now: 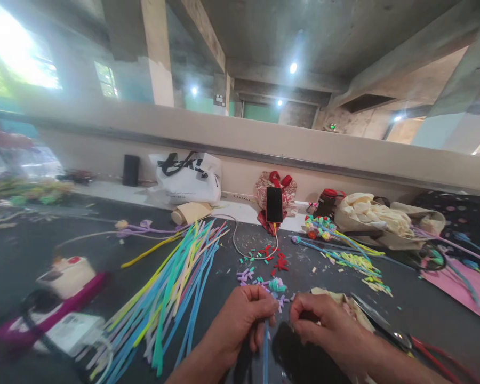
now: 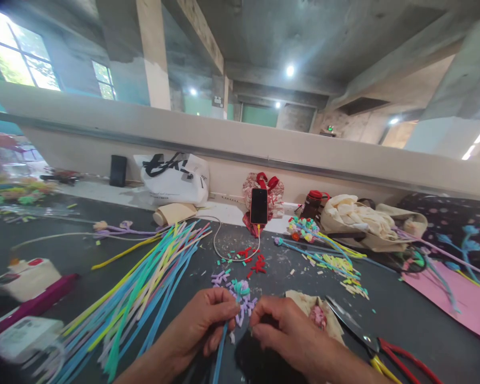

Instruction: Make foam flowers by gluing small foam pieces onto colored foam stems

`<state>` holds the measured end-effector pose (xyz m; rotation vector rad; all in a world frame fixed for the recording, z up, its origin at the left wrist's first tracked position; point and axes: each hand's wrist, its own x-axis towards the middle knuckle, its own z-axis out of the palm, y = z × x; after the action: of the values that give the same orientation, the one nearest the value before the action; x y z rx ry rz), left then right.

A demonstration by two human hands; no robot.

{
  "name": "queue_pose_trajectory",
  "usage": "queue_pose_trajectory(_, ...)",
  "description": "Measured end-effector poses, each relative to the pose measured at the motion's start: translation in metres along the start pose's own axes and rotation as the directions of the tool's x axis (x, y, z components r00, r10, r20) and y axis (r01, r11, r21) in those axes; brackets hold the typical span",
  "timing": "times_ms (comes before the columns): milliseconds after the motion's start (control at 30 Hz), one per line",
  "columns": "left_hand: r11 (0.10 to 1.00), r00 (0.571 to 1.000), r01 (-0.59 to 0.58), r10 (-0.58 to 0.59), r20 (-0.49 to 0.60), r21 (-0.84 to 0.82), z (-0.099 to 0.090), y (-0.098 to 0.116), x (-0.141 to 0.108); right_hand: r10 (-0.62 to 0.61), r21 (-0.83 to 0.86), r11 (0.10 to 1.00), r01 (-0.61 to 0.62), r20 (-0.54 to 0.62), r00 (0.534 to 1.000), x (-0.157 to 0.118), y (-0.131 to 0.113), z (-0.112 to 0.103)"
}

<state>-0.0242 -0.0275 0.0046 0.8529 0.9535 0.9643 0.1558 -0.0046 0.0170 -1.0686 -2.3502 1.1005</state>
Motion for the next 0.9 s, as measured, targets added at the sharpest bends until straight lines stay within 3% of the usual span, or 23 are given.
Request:
queue_pose_trajectory(100, 1.000, 1.000, 0.017, -0.017, 0.020, -0.023, -0.001, -0.002, 0.002, 0.149, 0.410, 0.901, -0.143, 0.018, 0.989, 0.000, -0.008, 0.000)
queue_pose_trajectory(233, 0.998, 1.000, -0.003, 0.004, 0.015, -0.057, -0.001, -0.002, 0.002, 0.194, 0.594, 0.791, -0.145, -0.018, 0.981, 0.002, -0.016, 0.002)
queue_pose_trajectory(400, 0.999, 0.998, -0.008, 0.011, 0.064, -0.042, -0.001, -0.003, 0.002, 0.212, 0.633, 0.762, -0.135, -0.047, 0.976, 0.007, -0.015, 0.006)
queue_pose_trajectory(500, 0.999, 0.999, -0.031, 0.031, 0.022, -0.039, -0.001, -0.004, 0.002, 0.223, 0.651, 0.750, -0.121, -0.077, 0.972, 0.008, -0.014, 0.006)
queue_pose_trajectory(767, 1.000, 0.999, 0.021, -0.021, 0.029, 0.003, -0.004, -0.009, 0.010, 0.155, 0.535, 0.844, -0.033, -0.185, 0.971, 0.010, -0.010, -0.010)
queue_pose_trajectory(900, 0.998, 0.999, 0.032, -0.031, -0.018, 0.053, -0.004, -0.011, 0.011, 0.170, 0.520, 0.852, -0.060, -0.165, 0.972, 0.019, -0.012, -0.016)
